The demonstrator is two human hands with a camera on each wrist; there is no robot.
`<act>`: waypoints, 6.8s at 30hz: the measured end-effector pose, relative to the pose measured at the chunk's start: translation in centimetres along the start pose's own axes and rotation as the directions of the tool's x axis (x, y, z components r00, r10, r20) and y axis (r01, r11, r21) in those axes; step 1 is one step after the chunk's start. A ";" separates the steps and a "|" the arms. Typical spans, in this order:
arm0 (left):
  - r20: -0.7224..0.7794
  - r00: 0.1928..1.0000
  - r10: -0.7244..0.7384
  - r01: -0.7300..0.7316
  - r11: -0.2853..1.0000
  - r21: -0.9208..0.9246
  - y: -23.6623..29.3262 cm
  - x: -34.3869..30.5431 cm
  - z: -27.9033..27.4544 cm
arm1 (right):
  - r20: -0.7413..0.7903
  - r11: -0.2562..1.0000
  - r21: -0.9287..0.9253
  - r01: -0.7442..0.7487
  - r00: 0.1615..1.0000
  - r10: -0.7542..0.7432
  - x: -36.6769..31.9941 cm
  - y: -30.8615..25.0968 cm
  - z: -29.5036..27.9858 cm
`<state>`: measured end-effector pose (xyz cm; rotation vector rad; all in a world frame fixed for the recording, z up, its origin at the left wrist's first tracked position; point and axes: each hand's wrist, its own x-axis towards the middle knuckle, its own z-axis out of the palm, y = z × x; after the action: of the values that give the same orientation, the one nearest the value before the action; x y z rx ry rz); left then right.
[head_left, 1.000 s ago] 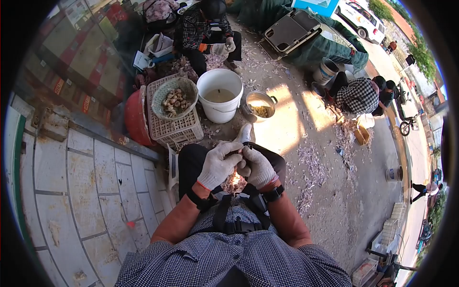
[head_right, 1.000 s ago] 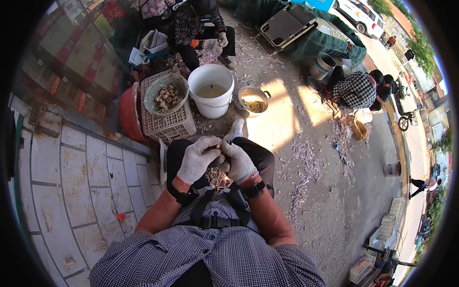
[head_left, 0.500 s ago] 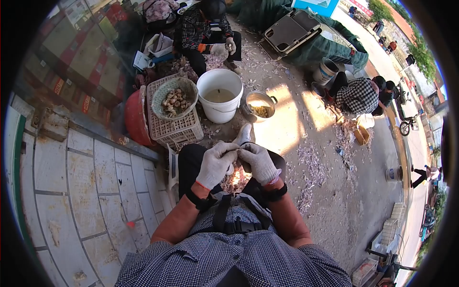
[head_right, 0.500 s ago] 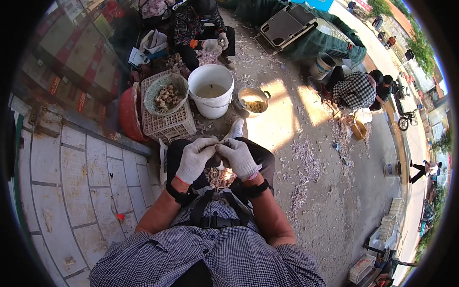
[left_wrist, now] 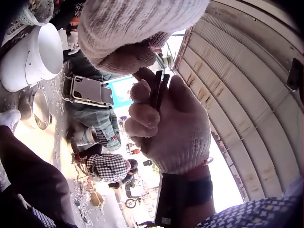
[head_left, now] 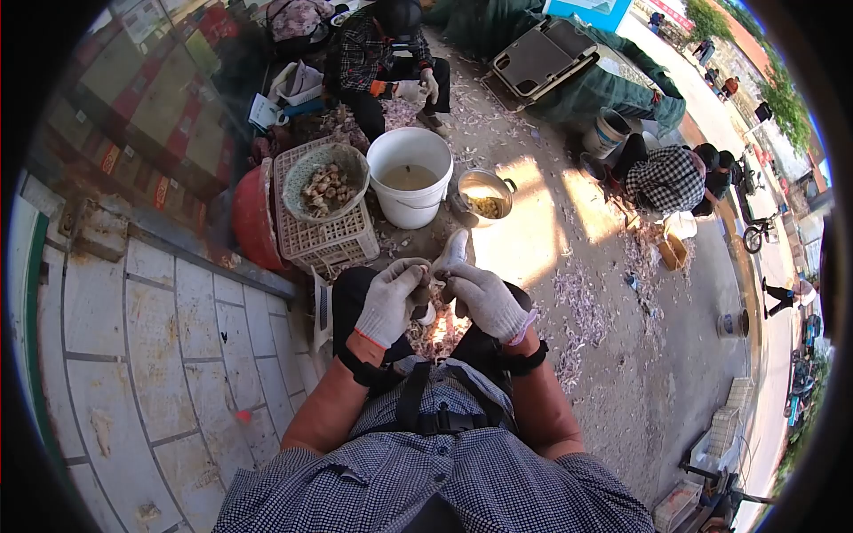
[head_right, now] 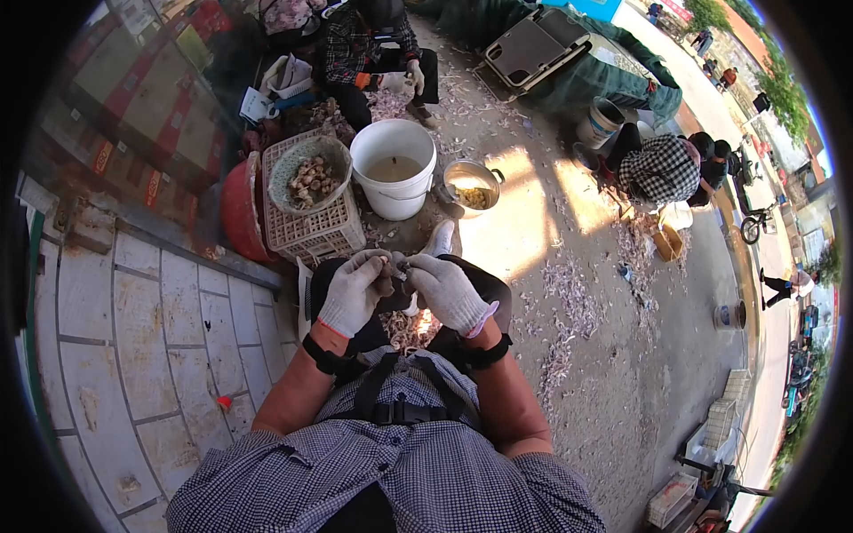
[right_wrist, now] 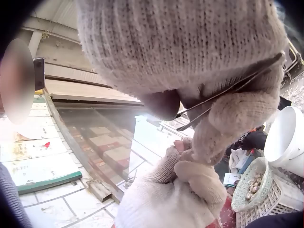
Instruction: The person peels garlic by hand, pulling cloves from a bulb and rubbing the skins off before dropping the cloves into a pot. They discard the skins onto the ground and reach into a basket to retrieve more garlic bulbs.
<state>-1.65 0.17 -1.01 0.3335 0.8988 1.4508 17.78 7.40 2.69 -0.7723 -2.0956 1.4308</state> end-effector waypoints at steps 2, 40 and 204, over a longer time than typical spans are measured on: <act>-0.006 1.000 0.014 -0.013 0.999 0.051 0.1 0.0 0.1 | -0.020 1.000 0.009 -0.001 1.000 0.001 0.1 -0.4 0.1; 0.010 0.996 0.086 -0.083 0.922 0.378 -0.1 -0.2 0.6 | -0.162 0.994 -0.044 -0.105 0.982 0.096 0.1 -0.8 1.5; 0.309 0.824 0.475 -0.426 0.158 0.891 -2.0 -0.7 1.5 | -0.344 0.946 -0.249 -0.206 0.932 0.112 0.0 2.2 3.2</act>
<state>0.85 -0.29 -1.20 1.6333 1.7768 1.2545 16.05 5.88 -0.44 -1.2289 -2.0303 1.0021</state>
